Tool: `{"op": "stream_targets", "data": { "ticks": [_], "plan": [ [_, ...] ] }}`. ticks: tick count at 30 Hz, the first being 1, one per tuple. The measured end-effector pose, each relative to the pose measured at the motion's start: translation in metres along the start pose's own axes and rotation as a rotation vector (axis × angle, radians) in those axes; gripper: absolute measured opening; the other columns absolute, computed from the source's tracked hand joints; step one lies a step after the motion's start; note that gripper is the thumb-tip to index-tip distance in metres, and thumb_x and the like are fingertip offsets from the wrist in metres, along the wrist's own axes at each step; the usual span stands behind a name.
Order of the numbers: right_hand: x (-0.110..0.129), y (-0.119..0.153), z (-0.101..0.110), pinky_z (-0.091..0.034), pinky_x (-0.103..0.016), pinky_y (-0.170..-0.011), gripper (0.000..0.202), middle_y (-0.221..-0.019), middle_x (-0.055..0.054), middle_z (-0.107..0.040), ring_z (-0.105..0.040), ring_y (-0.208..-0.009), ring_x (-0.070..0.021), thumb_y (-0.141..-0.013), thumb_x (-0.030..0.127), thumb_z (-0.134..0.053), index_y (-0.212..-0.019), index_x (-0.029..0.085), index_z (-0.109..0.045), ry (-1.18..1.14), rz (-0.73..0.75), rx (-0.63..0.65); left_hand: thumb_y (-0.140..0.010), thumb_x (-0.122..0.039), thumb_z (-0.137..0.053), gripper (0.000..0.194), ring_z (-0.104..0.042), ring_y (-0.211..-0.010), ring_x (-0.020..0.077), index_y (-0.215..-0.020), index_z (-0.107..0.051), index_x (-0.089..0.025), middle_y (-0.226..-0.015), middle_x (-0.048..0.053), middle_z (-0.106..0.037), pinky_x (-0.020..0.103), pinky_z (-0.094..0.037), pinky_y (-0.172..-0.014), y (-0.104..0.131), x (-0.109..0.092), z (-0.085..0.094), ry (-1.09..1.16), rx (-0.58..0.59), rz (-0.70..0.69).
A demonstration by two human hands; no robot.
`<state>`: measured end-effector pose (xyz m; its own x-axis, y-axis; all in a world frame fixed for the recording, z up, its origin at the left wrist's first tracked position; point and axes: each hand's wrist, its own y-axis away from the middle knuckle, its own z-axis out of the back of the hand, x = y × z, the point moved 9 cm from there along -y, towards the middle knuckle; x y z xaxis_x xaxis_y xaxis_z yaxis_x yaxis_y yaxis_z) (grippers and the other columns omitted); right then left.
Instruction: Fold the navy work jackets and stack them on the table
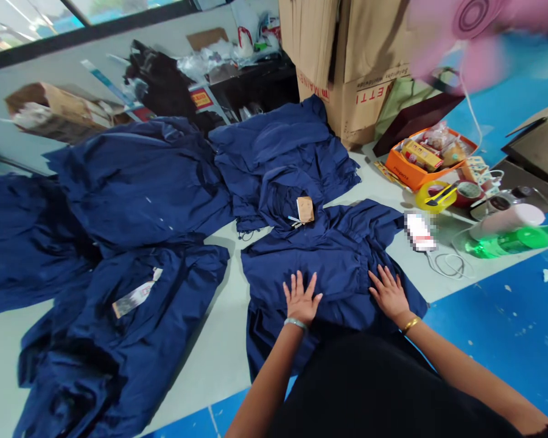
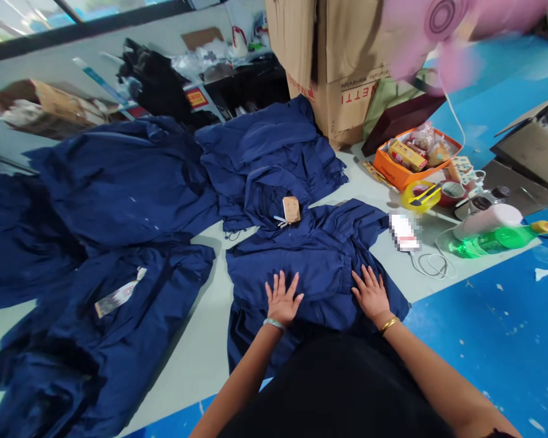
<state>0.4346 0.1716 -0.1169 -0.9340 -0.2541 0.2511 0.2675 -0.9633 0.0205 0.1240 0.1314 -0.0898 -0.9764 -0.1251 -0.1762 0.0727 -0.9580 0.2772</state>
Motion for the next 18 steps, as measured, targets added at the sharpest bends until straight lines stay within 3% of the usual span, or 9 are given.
{"op": "stream_targets", "data": {
  "ticks": [4,7,10,14,18],
  "plan": [
    [0.004,-0.014,0.024,-0.035,-0.061,-0.122,0.047,-0.152,-0.015,-0.055,-0.045,-0.147,-0.0328,-0.106,0.038,-0.038,-0.144,0.024,-0.061,-0.078,-0.008,-0.016,-0.1,-0.058,-0.046,0.069,-0.002,-0.163,0.0372,-0.165,-0.027,-0.04,-0.178,0.005,-0.007,0.066,0.0,-0.127,-0.021,-0.041,-0.017,0.057,0.097,-0.083],
    [0.024,-0.041,0.051,-0.031,-0.054,-0.126,0.043,-0.141,-0.017,-0.061,-0.051,-0.141,-0.0301,-0.105,0.036,-0.041,-0.135,0.022,-0.068,-0.116,0.11,-0.05,-0.1,-0.059,-0.044,0.07,-0.001,-0.163,0.038,-0.165,-0.026,-0.04,-0.178,0.004,-0.007,0.068,0.0,-0.126,-0.029,-0.045,-0.031,0.058,0.167,-0.062],
    [0.041,-0.082,0.067,-0.028,-0.057,-0.127,0.04,-0.153,-0.015,-0.053,-0.039,-0.15,-0.0315,-0.104,0.034,-0.045,-0.133,0.024,-0.07,-0.121,0.175,-0.074,-0.099,-0.059,-0.046,0.072,0.001,-0.163,0.0382,-0.166,-0.024,-0.04,-0.178,0.004,-0.006,0.069,0.001,-0.126,-0.031,-0.042,-0.036,0.045,0.189,-0.056],
    [0.038,-0.139,0.06,-0.02,-0.065,-0.126,0.036,-0.171,-0.009,-0.031,-0.02,-0.16,-0.0363,-0.102,0.037,-0.051,-0.125,0.024,-0.076,-0.084,0.129,-0.04,-0.099,-0.058,-0.048,0.073,0.0,-0.163,0.0377,-0.166,-0.025,-0.04,-0.178,0.005,-0.006,0.067,0.002,-0.127,-0.032,-0.039,-0.037,0.028,0.177,-0.05],
    [0.017,-0.17,0.048,-0.015,-0.071,-0.125,0.035,-0.166,-0.011,-0.042,-0.023,-0.159,-0.0366,-0.102,0.036,-0.051,-0.121,0.024,-0.077,-0.077,0.067,0.046,-0.098,-0.058,-0.049,0.073,-0.003,-0.163,0.0382,-0.165,-0.026,-0.041,-0.178,0.005,-0.009,0.068,0.001,-0.127,-0.033,-0.039,-0.04,0.006,0.169,-0.041]
  ]
}}
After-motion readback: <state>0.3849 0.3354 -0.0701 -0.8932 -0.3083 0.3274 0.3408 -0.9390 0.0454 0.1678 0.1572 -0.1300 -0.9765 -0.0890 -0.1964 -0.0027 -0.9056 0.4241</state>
